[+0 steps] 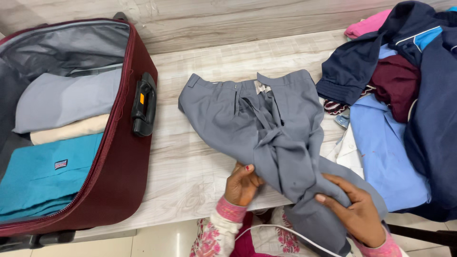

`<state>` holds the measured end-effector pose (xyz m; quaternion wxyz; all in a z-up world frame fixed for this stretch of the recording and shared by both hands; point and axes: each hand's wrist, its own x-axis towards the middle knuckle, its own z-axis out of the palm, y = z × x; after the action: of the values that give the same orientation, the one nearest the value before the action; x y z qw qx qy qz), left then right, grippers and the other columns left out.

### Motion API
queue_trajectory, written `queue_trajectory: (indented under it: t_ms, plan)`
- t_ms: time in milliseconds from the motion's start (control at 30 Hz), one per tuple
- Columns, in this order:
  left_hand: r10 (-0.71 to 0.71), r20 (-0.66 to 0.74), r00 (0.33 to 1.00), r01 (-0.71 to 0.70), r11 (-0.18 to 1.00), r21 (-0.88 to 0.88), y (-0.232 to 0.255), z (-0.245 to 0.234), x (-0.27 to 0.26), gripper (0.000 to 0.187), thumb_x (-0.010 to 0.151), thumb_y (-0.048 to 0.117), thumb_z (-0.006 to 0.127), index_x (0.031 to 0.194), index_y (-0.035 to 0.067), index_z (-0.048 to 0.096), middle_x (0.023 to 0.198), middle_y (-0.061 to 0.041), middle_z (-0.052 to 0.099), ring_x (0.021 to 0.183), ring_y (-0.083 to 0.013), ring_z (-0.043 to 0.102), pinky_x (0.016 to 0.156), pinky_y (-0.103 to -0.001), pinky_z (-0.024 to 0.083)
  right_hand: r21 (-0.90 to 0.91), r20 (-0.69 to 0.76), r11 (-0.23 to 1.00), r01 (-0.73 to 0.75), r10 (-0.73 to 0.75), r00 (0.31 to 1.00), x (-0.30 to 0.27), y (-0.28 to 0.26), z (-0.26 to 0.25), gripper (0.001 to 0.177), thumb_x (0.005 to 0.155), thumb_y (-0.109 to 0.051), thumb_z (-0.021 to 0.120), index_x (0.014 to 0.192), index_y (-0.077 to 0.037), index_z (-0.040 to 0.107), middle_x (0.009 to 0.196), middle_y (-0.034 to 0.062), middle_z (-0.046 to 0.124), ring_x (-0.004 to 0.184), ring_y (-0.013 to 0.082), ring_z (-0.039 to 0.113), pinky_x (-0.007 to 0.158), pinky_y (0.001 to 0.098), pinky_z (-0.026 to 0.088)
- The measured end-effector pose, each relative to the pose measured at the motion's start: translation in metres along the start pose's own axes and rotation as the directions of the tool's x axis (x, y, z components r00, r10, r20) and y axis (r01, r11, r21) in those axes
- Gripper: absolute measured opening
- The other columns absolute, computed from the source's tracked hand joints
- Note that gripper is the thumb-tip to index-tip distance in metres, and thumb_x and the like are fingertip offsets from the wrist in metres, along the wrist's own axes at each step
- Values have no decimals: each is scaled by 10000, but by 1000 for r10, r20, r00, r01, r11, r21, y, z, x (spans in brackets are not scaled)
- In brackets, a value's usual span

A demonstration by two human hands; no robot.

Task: The person folds various garments including pants and shirts by hand on a surface and places them into a suitcase.

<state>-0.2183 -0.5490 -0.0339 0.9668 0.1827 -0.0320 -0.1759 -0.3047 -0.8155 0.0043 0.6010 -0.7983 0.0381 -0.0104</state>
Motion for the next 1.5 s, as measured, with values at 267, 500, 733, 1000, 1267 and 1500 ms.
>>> queue_trajectory:
  t_ms: [267,500,733,1000,1267,1500]
  plan:
    - [361,-206,909,86,321,943,95,8,-62,249,1005,179,577,1090,-18,704,762,-21,650,719,-138,653,699,-351,628,80,610,996,-48,-11,792,27,-14,-16,571,881,-150,742,1415,10,620,1239,138,720,1065,190,638,896,310,539]
    - [689,147,709,386,-555,737,57,-44,-21,419,842,237,740,1136,-48,651,1139,-183,543,1023,-363,571,743,-439,543,-396,-211,890,225,-327,921,154,25,1,857,847,-271,820,1512,58,389,1370,224,493,1166,298,596,821,375,578]
    - [286,-380,880,-126,910,395,102,-88,102,571,814,48,772,1340,28,549,1195,-130,659,977,-260,637,748,-414,467,492,159,811,-317,274,949,276,32,10,513,863,-101,741,1324,43,569,1175,125,705,1042,248,696,899,383,597]
    - [556,55,830,-412,544,731,224,-14,195,688,742,-150,740,1371,-13,497,1235,-167,670,1105,-315,693,981,-410,582,145,-87,783,605,-599,796,375,-78,-30,682,842,184,613,1482,-46,556,1389,143,633,1225,234,618,1031,338,498]
    - [685,-132,716,13,176,984,239,-20,293,1100,756,184,851,1549,-1,112,1397,-288,521,1267,-373,570,1079,-382,457,-383,-224,790,479,-582,782,466,-45,-51,829,940,-272,852,1504,85,360,1386,325,551,1275,382,547,1079,401,448]
    - [497,238,835,8,-442,897,118,-89,124,383,939,226,677,1276,45,651,1117,-189,668,1054,-372,637,916,-457,524,-684,191,471,557,-621,760,275,23,-13,716,866,-346,791,1483,-74,550,1423,344,483,1304,485,491,1097,473,421]
